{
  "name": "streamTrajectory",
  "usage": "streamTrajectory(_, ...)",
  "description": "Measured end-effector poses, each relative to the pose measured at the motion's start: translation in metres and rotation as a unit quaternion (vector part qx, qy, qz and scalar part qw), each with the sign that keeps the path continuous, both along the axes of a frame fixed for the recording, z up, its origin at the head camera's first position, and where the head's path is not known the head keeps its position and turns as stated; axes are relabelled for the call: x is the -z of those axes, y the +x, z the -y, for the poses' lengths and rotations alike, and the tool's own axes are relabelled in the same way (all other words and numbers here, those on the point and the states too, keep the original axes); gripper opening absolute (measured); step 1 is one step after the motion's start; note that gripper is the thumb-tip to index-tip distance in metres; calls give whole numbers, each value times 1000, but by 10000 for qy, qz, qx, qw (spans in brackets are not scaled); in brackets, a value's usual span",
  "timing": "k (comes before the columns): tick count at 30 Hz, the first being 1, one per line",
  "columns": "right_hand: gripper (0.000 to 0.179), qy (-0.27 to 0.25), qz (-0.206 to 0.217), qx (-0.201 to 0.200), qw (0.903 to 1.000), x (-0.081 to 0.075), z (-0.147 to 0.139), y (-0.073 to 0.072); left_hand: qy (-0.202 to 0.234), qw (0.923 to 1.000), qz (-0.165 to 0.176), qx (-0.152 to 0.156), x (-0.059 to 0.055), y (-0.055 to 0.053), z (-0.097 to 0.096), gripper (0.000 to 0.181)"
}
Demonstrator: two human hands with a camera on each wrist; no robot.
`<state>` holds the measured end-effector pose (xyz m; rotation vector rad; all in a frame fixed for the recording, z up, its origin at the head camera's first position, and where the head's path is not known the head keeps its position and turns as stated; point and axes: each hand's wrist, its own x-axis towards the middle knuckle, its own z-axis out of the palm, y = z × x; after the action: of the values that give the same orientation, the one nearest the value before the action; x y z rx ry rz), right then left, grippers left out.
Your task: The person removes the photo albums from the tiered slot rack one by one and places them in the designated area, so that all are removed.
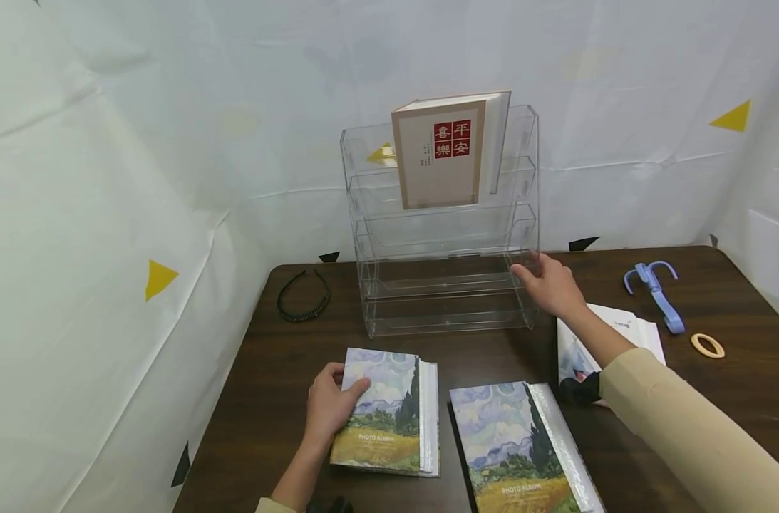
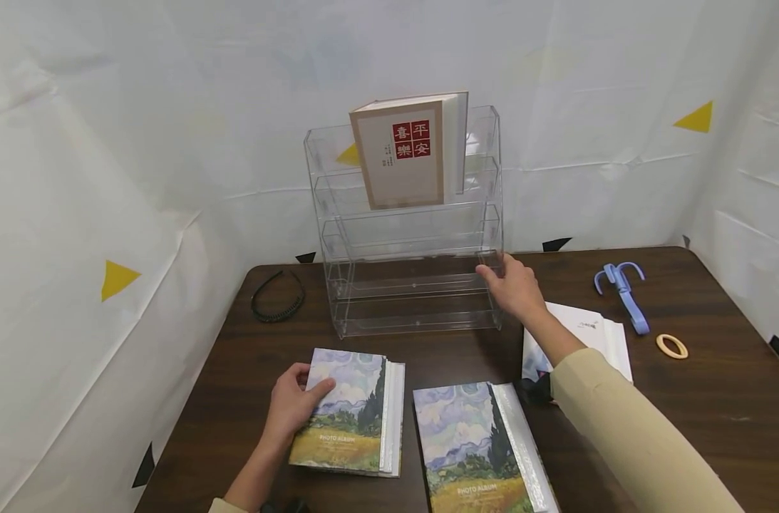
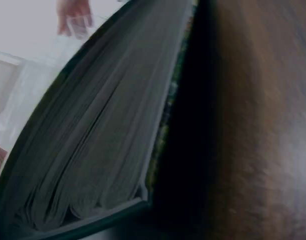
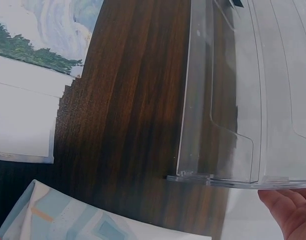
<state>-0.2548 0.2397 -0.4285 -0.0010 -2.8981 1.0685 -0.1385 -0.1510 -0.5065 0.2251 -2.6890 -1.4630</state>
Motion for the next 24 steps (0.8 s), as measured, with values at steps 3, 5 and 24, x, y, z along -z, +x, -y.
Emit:
streamTrajectory(3, 73, 18, 26, -3, 10000, 0, 1, 0, -386, 9993, 15, -31, 6, 0, 2, 43)
streamTrajectory(5, 73, 25, 15, -25, 10000, 0, 1, 0, -501, 9987, 83, -61, 9, 0, 3, 45)
streamTrajectory(24, 72, -42, -20, -60, 10000, -2, 1, 2, -818, 9963, -249, -129, -17, -13, 13, 58)
